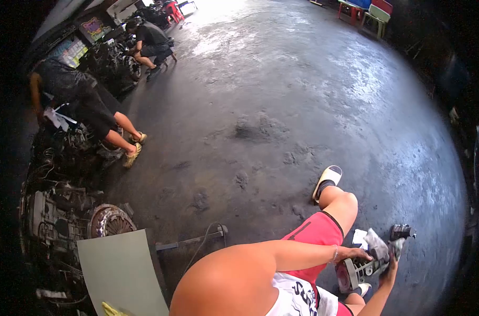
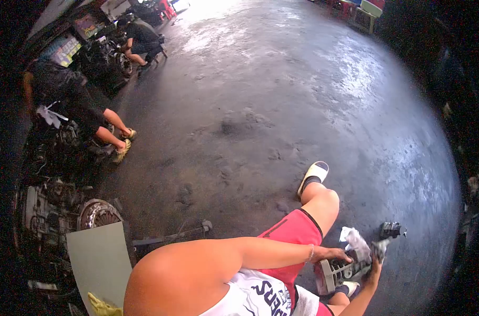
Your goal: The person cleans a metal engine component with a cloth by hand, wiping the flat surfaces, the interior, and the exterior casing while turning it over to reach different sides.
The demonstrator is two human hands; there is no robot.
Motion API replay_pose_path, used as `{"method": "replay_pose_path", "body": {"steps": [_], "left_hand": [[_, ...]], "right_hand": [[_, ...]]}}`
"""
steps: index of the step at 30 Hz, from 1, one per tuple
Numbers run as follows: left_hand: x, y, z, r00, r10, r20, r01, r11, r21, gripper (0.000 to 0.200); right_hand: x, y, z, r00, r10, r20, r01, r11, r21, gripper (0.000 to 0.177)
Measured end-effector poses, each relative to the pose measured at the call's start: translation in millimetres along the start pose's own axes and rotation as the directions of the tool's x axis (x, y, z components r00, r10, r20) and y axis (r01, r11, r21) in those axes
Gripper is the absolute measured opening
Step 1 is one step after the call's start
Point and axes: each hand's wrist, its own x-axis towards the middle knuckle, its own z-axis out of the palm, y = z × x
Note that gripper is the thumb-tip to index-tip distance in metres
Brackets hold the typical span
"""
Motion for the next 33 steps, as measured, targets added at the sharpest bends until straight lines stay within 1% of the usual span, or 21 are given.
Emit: {"method": "replay_pose_path", "body": {"steps": [1, 2, 3, 6, 10, 12, 14, 16, 18, 20, 22, 23, 24, 25, 26, 28, 29, 30, 31, 32, 33], "left_hand": [[4, -1, 4, 0.989, -0.122, -0.079, 0.119, 0.992, -0.047, 0.034], [6, -2, 0, 0.991, -0.130, -0.036, 0.130, 0.992, -0.001, 0.047], [5, -1, 0, 0.993, -0.118, -0.003, 0.118, 0.993, 0.018, 0.048], [6, -6, 9, 0.999, -0.032, 0.033, 0.032, 0.999, 0.024, 0.053], [2, -2, 16, 0.995, 0.099, 0.022, -0.100, 0.995, 0.020, 0.058], [-9, 6, 20, 0.990, 0.139, -0.015, -0.139, 0.990, 0.021, 0.061], [-37, 21, 25, 0.979, 0.180, -0.101, -0.177, 0.984, 0.033, 0.064], [-75, 37, 37, 0.952, 0.188, -0.242, -0.182, 0.982, 0.048, 0.067], [-89, 41, 36, 0.909, 0.219, -0.356, -0.194, 0.975, 0.104, 0.070], [-44, 17, -20, 0.873, 0.432, -0.227, -0.334, 0.868, 0.367, 0.078], [-40, 13, -28, 0.809, 0.587, -0.033, -0.455, 0.662, 0.596, 0.085], [-63, 15, -2, 0.705, 0.703, -0.100, -0.453, 0.553, 0.699, 0.091], [-86, 17, 24, 0.578, 0.804, -0.140, -0.417, 0.438, 0.796, 0.097], [-100, 16, 42, 0.551, 0.826, -0.119, -0.493, 0.437, 0.753, 0.103], [-100, 15, 50, 0.550, 0.827, -0.120, -0.492, 0.436, 0.753, 0.103], [-101, 14, 58, 0.568, 0.823, 0.007, -0.615, 0.419, 0.668, 0.110], [-98, 12, 54, 0.558, 0.827, -0.063, -0.326, 0.289, 0.900, 0.111], [-89, 10, 42, 0.570, 0.819, -0.060, -0.335, 0.299, 0.894, 0.111], [-76, 9, 28, 0.508, 0.852, -0.126, -0.379, 0.352, 0.856, 0.110], [-70, 2, 17, 0.492, 0.855, -0.163, -0.468, 0.418, 0.779, 0.105], [-65, -4, 6, 0.476, 0.857, -0.199, -0.555, 0.468, 0.688, 0.101]], "right_hand": [[-7, 5, -2, 0.999, 0.016, 0.048, -0.020, 0.997, 0.077, 0.051], [-14, 17, -7, 0.994, 0.076, 0.081, -0.091, 0.973, 0.214, 0.050], [-19, 24, -9, 0.990, 0.104, 0.096, -0.129, 0.945, 0.300, 0.050], [-30, 50, 4, 0.989, 0.129, 0.075, -0.149, 0.883, 0.446, 0.050], [-33, 71, 35, 0.990, 0.126, 0.055, -0.137, 0.867, 0.479, 0.050], [-39, 76, 40, 0.990, 0.133, 0.041, -0.136, 0.868, 0.478, 0.051], [-42, 81, 45, 0.990, 0.138, 0.042, -0.142, 0.873, 0.466, 0.051], [-44, 87, 47, 0.989, 0.141, 0.047, -0.147, 0.873, 0.465, 0.051], [-46, 93, 48, 0.988, 0.146, 0.055, -0.155, 0.873, 0.462, 0.051], [-45, 96, 44, 0.987, 0.142, 0.068, -0.158, 0.874, 0.460, 0.051], [-39, 94, 43, 0.989, 0.126, 0.079, -0.148, 0.877, 0.456, 0.051], [-37, 92, 46, 0.991, 0.114, 0.070, -0.133, 0.879, 0.458, 0.051], [-33, 89, 43, 0.993, 0.101, 0.068, -0.121, 0.880, 0.459, 0.051], [-29, 86, 42, 0.994, 0.086, 0.063, -0.106, 0.883, 0.457, 0.051], [-25, 85, 41, 0.996, 0.075, 0.058, -0.093, 0.885, 0.457, 0.051], [-19, 85, 35, 0.997, 0.055, 0.060, -0.077, 0.880, 0.469, 0.051], [-17, 85, 31, 0.998, 0.042, 0.056, -0.064, 0.875, 0.479, 0.051], [-16, 86, 26, 0.998, 0.027, 0.058, -0.052, 0.870, 0.490, 0.051], [-15, 88, 21, 0.998, 0.012, 0.062, -0.042, 0.860, 0.509, 0.051], [-17, 92, 16, 0.998, 0.003, 0.065, -0.038, 0.839, 0.543, 0.051], [-34, 75, 34, 0.997, 0.015, 0.081, -0.060, 0.797, 0.601, 0.049]]}}
